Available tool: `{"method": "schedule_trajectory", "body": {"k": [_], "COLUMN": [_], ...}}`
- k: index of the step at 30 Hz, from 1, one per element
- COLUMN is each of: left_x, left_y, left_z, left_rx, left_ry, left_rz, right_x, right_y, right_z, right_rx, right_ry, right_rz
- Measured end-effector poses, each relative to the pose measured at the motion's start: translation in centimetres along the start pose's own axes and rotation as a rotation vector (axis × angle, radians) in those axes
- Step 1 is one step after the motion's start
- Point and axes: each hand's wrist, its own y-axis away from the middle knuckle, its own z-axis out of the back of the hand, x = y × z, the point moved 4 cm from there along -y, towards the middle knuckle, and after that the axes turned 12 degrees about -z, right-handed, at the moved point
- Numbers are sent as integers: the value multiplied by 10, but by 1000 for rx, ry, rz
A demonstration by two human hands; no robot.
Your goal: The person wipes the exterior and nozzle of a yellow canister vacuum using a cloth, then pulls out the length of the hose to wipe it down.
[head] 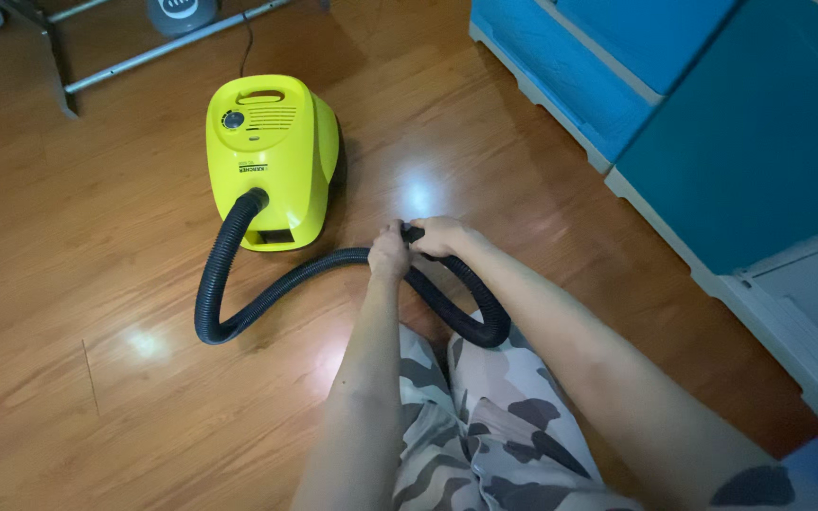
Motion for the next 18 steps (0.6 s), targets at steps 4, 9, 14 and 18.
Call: {"method": "schedule_trajectory", "body": {"k": [4, 9, 14, 18], "left_x": [7, 33, 45, 36], "left_y": [-9, -27, -44, -54], "left_z": [4, 3, 10, 7], "left_rx": [-5, 5, 5, 58], "left_ry": [26, 15, 44, 78], "left_rz": [27, 57, -8, -71], "right_x": [4, 18, 34, 20], "right_y": [-26, -58, -70, -72], "right_z": [-8, -17, -20, -18], "right_rx": [-43, -210, -202, -232], "right_ry": [79, 108, 96, -9], "right_rz": [23, 111, -3, -199]}}
